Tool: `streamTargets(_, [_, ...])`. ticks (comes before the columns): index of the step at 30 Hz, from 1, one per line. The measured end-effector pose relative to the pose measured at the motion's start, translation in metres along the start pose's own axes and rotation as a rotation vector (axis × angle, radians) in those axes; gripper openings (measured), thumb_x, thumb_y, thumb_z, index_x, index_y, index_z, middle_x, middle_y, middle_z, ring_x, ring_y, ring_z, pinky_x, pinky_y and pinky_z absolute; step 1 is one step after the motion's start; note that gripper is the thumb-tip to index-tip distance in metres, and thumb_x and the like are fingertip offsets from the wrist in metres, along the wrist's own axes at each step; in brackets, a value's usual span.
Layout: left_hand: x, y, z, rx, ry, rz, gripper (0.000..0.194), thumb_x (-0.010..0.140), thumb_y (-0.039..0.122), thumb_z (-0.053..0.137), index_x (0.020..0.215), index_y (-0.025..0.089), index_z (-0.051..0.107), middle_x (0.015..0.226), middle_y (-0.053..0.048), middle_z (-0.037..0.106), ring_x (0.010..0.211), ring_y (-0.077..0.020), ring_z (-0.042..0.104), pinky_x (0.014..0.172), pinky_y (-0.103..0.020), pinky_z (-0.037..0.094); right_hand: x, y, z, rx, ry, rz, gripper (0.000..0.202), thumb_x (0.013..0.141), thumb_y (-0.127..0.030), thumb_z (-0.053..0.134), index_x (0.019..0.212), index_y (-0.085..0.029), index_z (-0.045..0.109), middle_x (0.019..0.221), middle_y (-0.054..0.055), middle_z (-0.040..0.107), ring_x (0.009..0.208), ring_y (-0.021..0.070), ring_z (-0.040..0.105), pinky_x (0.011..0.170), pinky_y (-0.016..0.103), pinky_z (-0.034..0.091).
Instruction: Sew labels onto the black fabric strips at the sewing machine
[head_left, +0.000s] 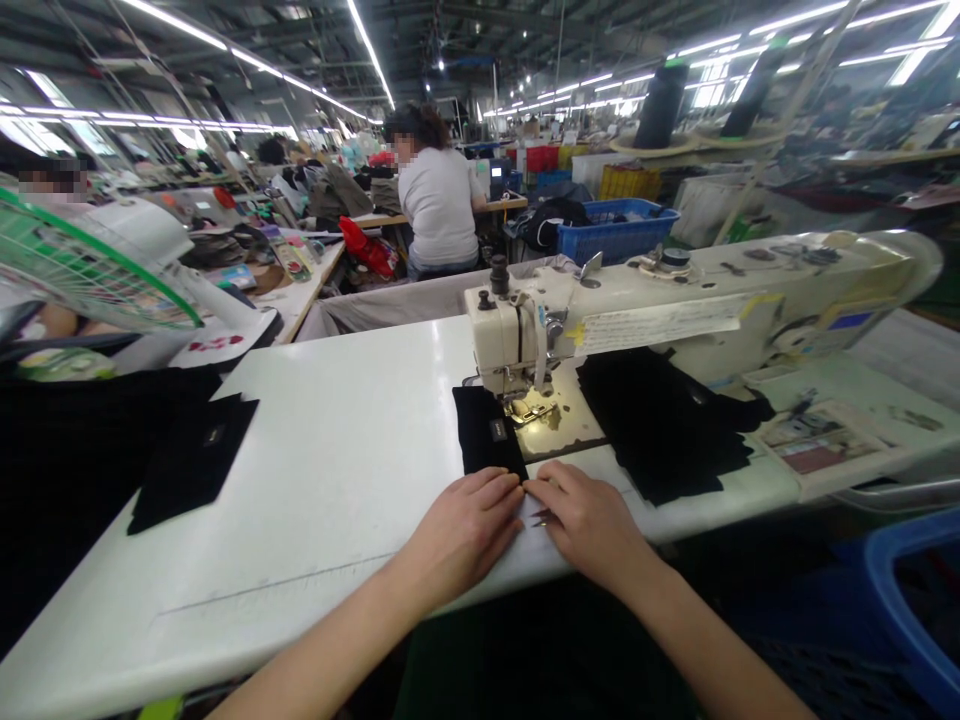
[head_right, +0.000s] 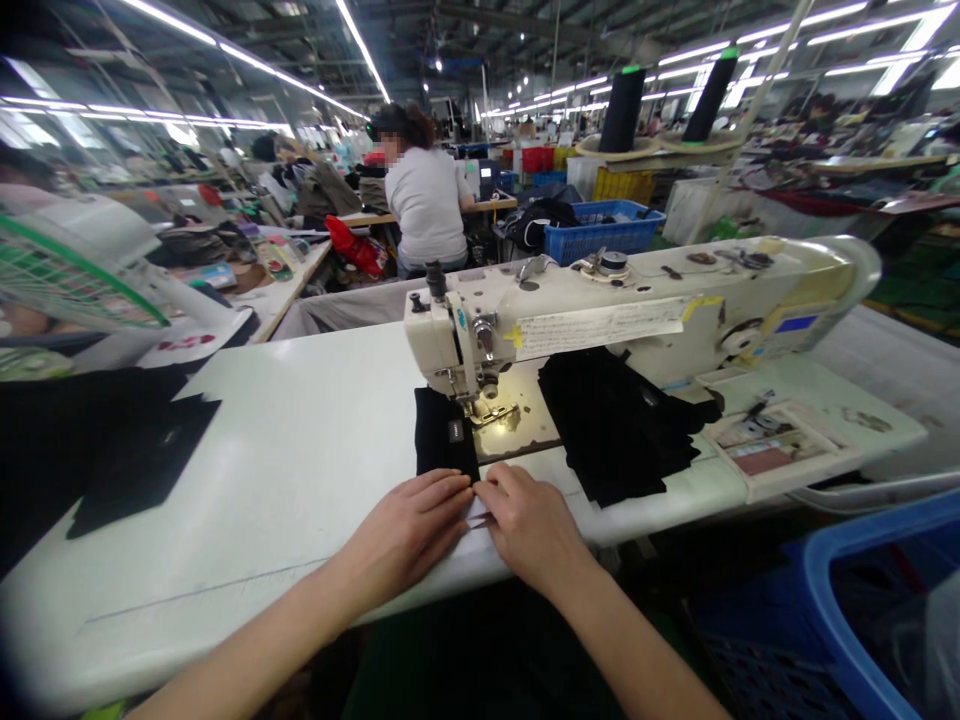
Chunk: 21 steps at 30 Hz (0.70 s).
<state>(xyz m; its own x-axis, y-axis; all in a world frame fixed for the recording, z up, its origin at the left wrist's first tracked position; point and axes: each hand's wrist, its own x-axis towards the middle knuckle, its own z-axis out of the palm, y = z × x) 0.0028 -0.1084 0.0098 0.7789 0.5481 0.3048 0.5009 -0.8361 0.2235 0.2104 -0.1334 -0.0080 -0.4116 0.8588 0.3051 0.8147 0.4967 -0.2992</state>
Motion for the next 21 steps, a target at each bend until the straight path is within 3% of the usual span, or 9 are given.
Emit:
streamTargets(7, [0.012,-0.016,-0.003,-0.007,-0.002,0.006,0.024,0.099,0.021,0.051,0.118,0.015,0.065,0.117,-0.012,0.068,0.115,-0.0267,0.062,0.098,-0.043,0.058,0.019,0.004,-0.001,-0.023,-0.073,0.047,0.029,0.085,-0.004,0.059,0.108,-0.020,0.068,0.106,0.005,0.065,0.095,0.0204,0.063,0.072,0.029,0.048])
streamTargets(21, [0.028,-0.047,-0.004,0.007,0.001,0.014,0.026,0.099,0.023,0.050,0.117,0.014,0.066,0.115,-0.013,0.067,0.114,-0.0259,0.062,0.097,-0.043,0.057,0.043,0.008,-0.004,-0.063,-0.096,0.102,0.034,0.090,-0.006,0.054,0.117,-0.021,0.068,0.112,0.006,0.065,0.098,0.0208,0.063,0.075,0.029,0.049])
